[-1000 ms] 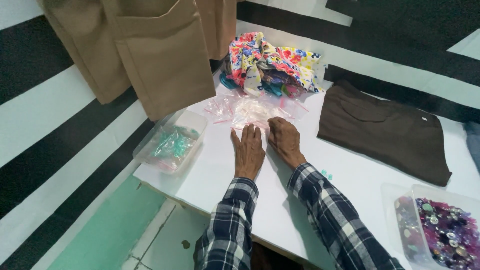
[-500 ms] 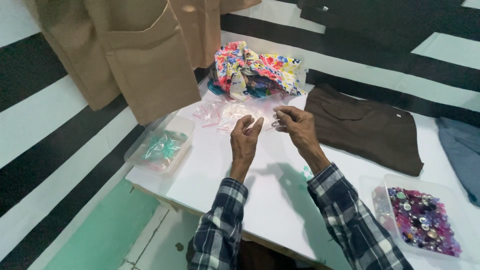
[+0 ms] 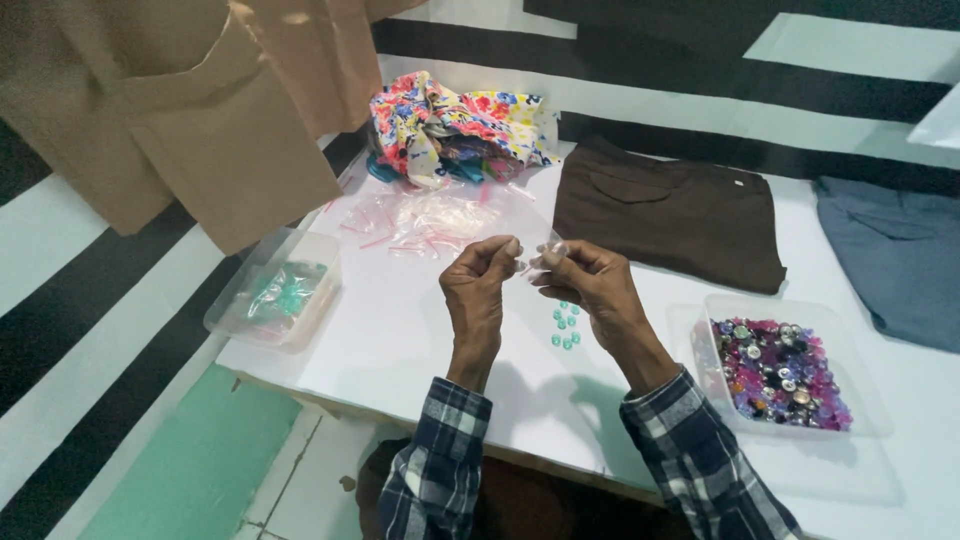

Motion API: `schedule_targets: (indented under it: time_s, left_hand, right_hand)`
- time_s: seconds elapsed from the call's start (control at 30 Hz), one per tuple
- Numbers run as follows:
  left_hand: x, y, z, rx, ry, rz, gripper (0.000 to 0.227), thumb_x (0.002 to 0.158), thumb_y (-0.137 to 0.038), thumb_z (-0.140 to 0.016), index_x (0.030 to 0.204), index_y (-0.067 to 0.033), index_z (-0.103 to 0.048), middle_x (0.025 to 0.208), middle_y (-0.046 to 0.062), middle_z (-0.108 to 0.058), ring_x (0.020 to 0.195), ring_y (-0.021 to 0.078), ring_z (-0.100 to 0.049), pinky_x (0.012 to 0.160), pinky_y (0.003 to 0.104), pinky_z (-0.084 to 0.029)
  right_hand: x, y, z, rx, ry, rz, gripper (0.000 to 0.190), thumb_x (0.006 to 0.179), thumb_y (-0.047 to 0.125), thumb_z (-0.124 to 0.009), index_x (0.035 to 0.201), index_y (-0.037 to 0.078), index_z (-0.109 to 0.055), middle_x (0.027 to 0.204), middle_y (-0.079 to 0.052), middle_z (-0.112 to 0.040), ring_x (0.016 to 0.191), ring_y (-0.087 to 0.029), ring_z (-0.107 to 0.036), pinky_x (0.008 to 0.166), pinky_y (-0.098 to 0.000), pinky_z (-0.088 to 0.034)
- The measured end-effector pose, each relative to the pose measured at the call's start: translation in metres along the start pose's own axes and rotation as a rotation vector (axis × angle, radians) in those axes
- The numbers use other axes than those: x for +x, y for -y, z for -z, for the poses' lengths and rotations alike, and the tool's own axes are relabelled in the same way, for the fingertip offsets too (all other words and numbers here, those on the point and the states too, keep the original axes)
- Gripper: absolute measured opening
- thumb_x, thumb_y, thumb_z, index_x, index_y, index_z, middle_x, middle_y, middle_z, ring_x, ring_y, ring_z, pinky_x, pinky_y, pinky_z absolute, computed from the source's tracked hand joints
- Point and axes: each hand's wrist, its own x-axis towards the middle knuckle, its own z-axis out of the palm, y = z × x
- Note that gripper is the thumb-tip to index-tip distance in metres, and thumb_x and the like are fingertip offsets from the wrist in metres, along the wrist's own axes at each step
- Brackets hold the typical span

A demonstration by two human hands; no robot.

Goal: The person picks up individual buttons from a container by hand and place them onto the table, grouping them by color.

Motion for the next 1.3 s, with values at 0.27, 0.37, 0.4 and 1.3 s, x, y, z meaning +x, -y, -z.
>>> schedule_targets:
  time_s: [0.27, 0.37, 0.4, 1.3]
  left_hand:
    - [-0.031, 0.0, -0.019, -0.05, 0.016, 0.0, 0.018, 0.088, -0.012, -0.076, 0.104, -0.0049, -0.072, 0.089, 0.011, -0.076, 0.082, 0.0145, -0.071, 0.084, 0.032, -0.058]
    - [-0.035, 0.007, -0.018, -0.079, 0.032, 0.017, 0.019, 0.088, -0.015, -0.076, 0.105, -0.0062, -0.071, 0.091, 0.01, -0.076, 0.085, 0.0141, -0.071, 0.086, 0.033, -0.058]
    - [-0.036, 0.008, -0.016, -0.09, 0.037, 0.026, 0.021, 0.088, -0.017, -0.077, 0.106, -0.0068, -0.071, 0.093, 0.01, -0.076, 0.086, 0.0141, -0.07, 0.087, 0.034, -0.058]
    - [-0.068, -0.019, -0.022, 0.39, 0.108, -0.282, 0.015, 0.098, -0.016, -0.061, 0.091, -0.0066, -0.071, 0.068, 0.008, -0.072, 0.055, 0.0138, -0.071, 0.053, 0.026, -0.055]
  right_hand:
    - [-0.012, -0.005, 0.024, 0.092, -0.079, -0.058, 0.021, 0.09, 0.019, -0.074, 0.107, 0.005, -0.073, 0.088, -0.009, -0.073, 0.088, -0.019, -0.073, 0.088, -0.0396, -0.062]
    - [-0.012, -0.013, 0.035, 0.025, -0.08, -0.014, 0.021, 0.089, 0.019, -0.077, 0.103, 0.003, -0.073, 0.084, -0.01, -0.073, 0.085, -0.018, -0.073, 0.085, -0.0393, -0.062]
    - [-0.013, -0.016, 0.037, -0.011, -0.082, 0.004, 0.022, 0.088, 0.019, -0.079, 0.1, 0.001, -0.073, 0.082, -0.011, -0.073, 0.083, -0.018, -0.073, 0.082, -0.0385, -0.063]
    - [-0.058, 0.03, 0.005, -0.781, -0.137, 0.383, 0.013, 0.089, -0.004, -0.066, 0.101, -0.003, -0.062, 0.074, -0.021, -0.072, 0.067, -0.028, -0.074, 0.059, -0.0379, -0.063]
